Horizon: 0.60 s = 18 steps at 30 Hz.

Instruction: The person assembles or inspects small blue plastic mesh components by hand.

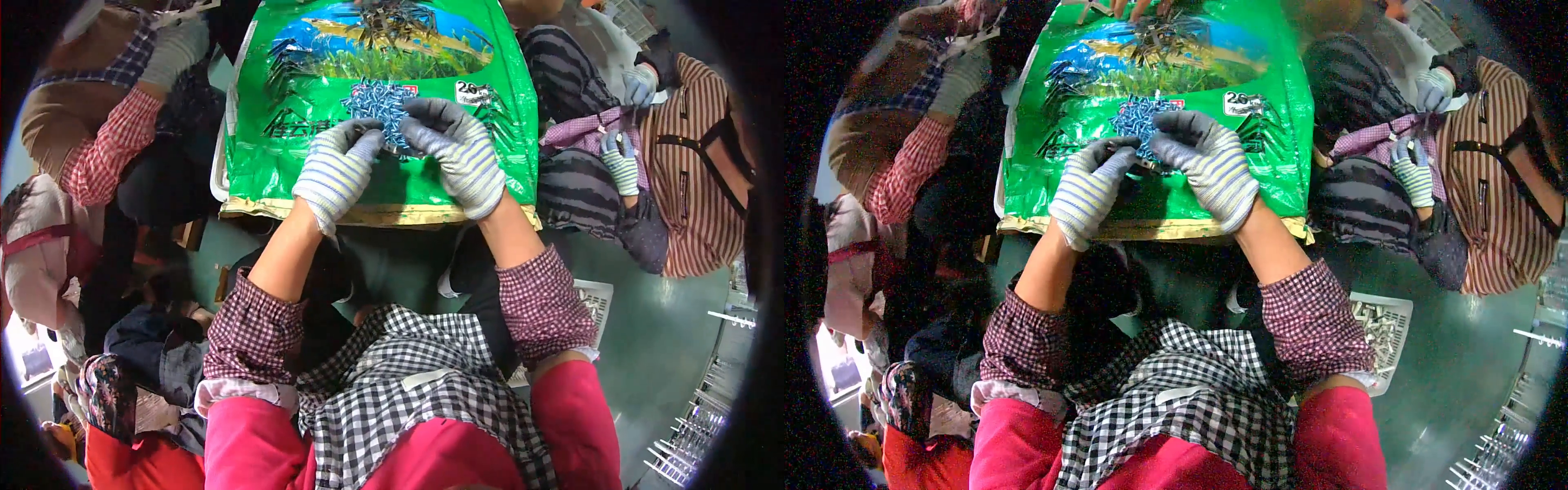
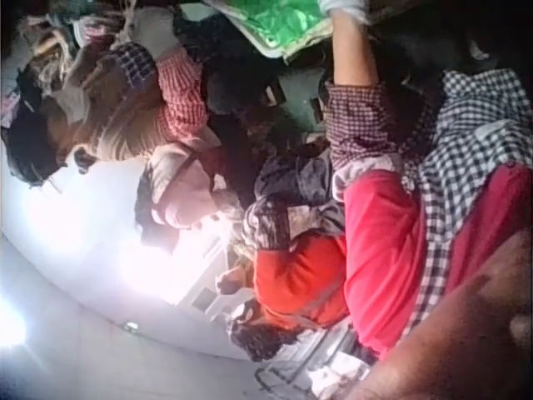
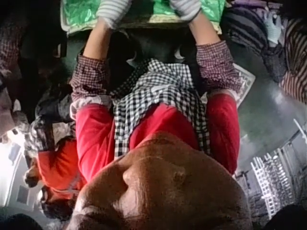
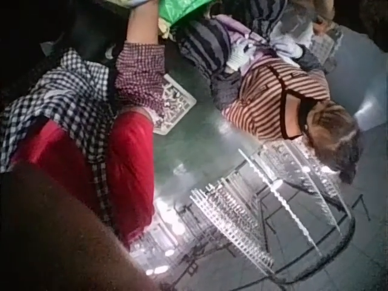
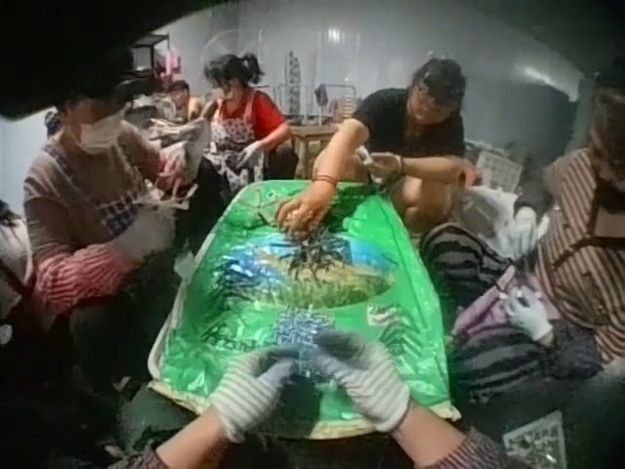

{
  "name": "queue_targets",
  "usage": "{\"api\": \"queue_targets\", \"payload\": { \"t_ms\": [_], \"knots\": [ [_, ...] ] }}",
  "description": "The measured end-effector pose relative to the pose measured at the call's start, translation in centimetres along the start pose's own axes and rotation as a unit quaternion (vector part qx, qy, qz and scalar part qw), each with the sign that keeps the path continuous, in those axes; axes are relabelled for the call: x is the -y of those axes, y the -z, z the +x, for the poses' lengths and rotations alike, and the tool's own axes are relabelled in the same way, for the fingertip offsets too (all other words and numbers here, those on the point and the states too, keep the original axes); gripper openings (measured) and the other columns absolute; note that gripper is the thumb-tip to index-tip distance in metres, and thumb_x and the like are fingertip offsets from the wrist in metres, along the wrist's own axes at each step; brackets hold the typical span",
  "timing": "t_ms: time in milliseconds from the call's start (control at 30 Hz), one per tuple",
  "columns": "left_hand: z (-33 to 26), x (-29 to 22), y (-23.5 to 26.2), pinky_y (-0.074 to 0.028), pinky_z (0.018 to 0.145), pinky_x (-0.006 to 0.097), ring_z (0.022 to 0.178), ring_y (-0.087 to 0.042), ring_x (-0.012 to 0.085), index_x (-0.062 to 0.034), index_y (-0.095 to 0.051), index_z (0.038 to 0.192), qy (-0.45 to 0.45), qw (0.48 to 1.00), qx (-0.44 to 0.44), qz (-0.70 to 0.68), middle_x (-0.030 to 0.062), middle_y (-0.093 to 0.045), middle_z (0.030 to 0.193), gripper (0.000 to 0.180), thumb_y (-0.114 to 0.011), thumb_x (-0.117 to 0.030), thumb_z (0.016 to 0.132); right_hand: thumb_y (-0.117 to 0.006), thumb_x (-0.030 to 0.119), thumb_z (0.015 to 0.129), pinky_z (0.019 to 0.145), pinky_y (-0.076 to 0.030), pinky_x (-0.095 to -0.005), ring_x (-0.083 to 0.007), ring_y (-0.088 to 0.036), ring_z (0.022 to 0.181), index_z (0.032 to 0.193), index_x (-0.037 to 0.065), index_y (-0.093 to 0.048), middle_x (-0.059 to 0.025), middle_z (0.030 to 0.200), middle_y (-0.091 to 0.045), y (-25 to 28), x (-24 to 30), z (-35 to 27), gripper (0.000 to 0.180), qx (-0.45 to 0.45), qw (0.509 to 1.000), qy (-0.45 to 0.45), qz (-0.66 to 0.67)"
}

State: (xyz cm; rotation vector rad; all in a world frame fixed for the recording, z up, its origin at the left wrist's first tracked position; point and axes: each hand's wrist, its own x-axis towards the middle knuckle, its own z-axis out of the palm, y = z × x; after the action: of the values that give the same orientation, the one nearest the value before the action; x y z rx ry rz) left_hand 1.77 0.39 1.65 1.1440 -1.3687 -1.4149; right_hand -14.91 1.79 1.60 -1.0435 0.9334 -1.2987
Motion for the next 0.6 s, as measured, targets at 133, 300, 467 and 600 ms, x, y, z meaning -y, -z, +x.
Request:
{"api": "queue_targets", "payload": {
  "t_ms": [133,300,467,600],
  "knots": [
    [-0.3,-0.6,-0.2,-0.044,0.059,0.022,0.068,-0.054,0.0084,0.0012,-0.059,0.104,0.052,0.997,0.024,-0.053,0.0050,-0.063,0.082,0.023,-0.054,-0.015,0.088,-0.069,0.004,0.077,0.078,-0.048,-0.0260,-0.0118,-0.058,0.084,0.104,0.001,-0.060,-0.0064,0.095,-0.063,0.2,0.3,0.1,0.029,0.006,0.999,-0.050,0.003],
    [-0.5,-1.0,-0.3,-0.047,0.068,0.023,0.077,-0.056,0.0098,-0.0004,-0.060,0.106,0.057,0.998,0.018,0.025,0.0048,-0.063,0.088,0.024,-0.053,-0.015,0.089,-0.068,0.004,0.076,0.068,-0.050,-0.0246,-0.0108,-0.058,0.076,0.102,0.000,-0.059,-0.0060,0.090,-0.063,0.3,0.2,0.0,0.028,-0.004,0.998,-0.064,-0.024],
    [-1.0,-0.9,-0.2,-0.045,0.070,0.022,0.076,-0.054,0.0087,0.0003,-0.060,0.107,0.028,0.999,0.026,0.023,0.0036,-0.062,0.087,0.025,-0.053,-0.016,0.089,-0.067,0.002,0.077,0.070,-0.050,-0.0253,-0.0114,-0.058,0.077,0.100,0.000,-0.059,-0.0057,0.090,-0.063,-0.3,0.0,-0.2,0.025,0.000,0.997,-0.069,-0.032],
    [-1.0,-1.1,0.2,-0.045,0.069,0.023,0.075,-0.054,0.0086,0.0008,-0.060,0.105,0.017,0.998,0.028,0.051,0.0036,-0.062,0.085,0.025,-0.053,-0.017,0.089,-0.064,0.001,0.077,0.075,-0.049,-0.0256,-0.0107,-0.058,0.080,0.099,0.000,-0.059,-0.0056,0.090,-0.063,-1.1,-0.1,-0.3,0.022,0.021,0.990,0.007,-0.139]
  ]
}}
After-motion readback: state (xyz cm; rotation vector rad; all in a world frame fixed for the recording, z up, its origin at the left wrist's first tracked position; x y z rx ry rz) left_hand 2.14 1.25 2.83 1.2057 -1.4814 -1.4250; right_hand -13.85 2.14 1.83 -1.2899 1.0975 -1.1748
